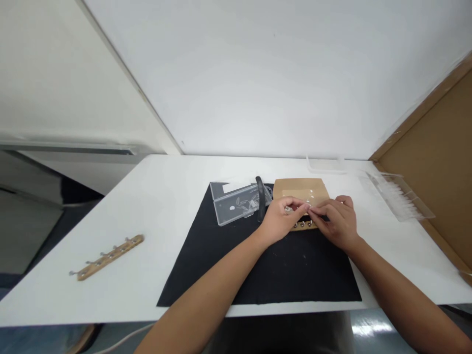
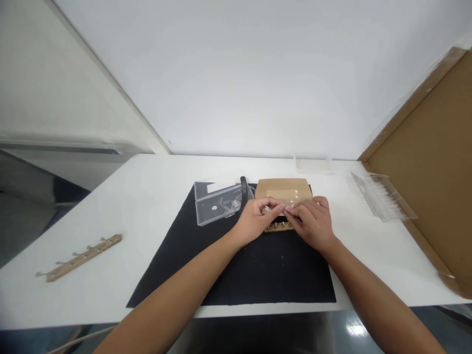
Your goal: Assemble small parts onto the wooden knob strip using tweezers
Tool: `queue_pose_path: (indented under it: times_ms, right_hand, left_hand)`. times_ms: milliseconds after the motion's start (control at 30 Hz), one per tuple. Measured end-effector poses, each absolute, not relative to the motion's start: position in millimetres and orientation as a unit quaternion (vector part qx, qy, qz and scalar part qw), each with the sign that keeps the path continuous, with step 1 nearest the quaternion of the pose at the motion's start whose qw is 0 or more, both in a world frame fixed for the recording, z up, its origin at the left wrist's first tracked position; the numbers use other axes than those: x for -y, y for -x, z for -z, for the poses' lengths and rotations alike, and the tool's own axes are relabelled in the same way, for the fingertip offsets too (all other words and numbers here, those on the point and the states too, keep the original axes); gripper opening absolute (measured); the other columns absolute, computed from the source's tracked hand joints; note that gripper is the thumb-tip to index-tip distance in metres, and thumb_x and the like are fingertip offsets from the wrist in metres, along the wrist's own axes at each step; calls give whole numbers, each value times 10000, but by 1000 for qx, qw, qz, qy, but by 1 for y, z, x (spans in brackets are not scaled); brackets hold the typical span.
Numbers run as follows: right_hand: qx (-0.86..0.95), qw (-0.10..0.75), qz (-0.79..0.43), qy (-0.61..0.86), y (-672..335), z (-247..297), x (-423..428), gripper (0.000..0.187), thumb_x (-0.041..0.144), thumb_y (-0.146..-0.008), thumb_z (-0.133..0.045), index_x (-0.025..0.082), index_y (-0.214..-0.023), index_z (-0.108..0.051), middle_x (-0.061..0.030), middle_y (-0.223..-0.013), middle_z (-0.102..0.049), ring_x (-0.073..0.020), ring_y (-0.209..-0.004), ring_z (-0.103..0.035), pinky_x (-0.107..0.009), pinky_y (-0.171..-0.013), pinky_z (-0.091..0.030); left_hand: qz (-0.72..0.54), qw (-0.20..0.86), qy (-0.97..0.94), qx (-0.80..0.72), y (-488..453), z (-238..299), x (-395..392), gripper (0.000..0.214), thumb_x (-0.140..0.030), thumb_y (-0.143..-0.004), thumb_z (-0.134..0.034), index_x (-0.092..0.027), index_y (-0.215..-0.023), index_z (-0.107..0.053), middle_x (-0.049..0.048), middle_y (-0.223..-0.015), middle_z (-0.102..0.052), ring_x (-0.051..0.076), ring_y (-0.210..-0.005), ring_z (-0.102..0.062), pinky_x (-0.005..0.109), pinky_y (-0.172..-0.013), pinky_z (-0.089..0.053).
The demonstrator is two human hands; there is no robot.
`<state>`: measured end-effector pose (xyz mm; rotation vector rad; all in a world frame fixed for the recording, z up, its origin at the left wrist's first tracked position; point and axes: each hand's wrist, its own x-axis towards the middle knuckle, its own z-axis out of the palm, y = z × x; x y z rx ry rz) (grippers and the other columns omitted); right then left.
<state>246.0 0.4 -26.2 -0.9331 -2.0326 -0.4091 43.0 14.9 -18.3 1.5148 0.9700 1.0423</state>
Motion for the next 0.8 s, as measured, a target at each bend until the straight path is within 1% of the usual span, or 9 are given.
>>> queue_pose_path:
  times_ms: [133,367,533,667,800]
  right_hand:
    - [813,430,146,365,-246,25,1,192,233,-957,-777,233,-874,-604,47,-785,-769,-121,-648,-699,-363,-771,-399]
    - [820,427,88,370,-247,28,4,189,301,-948,-794,266,-868,-627,58,-802,-784,-142,-662,-714,-390,-781,-402]
    - [817,437,85,365,-244,26,6,200,294,-956,-788,258,-869,-612,46,-820,-791,-144,-670,-720,-394,-786,-397]
    - [812,452,90,357,-244,25,6,221,296,-961,-783,242,-841,-604,43,-797,-775,-140,-647,-705,-396,-789,-387]
    - [809,452,82,366,-244,25,6,247,310,-961,-778,236,-808,-599,40,-786,-772,-142,-649,-702,-399,-793,-383]
  left_hand:
    - [-421,524,-629,-391,-40,13,-14,364,-486,-908,-734,-127,-925,-790,91,-921,-777,161,-790,-656,245,-682,-499]
    - [-414,533,-642,-364,-38,14,-15,381,-506,-900,-743,-126,-915,-768,76,-894,-744,147,-766,-636,221,-622,-484]
    - [-410,538,-650,-347,-38,14,-14,348,-472,-905,-744,-126,-934,-743,62,-859,-714,126,-724,-612,214,-614,-496]
    - [-410,545,-659,-319,-37,14,-12,312,-425,-903,-758,-124,-984,-731,57,-861,-693,93,-661,-572,190,-570,-492]
    - [-384,566,-652,-327,-37,16,-11,368,-459,-893,-764,-117,-1028,-740,59,-905,-671,79,-626,-566,164,-481,-476]
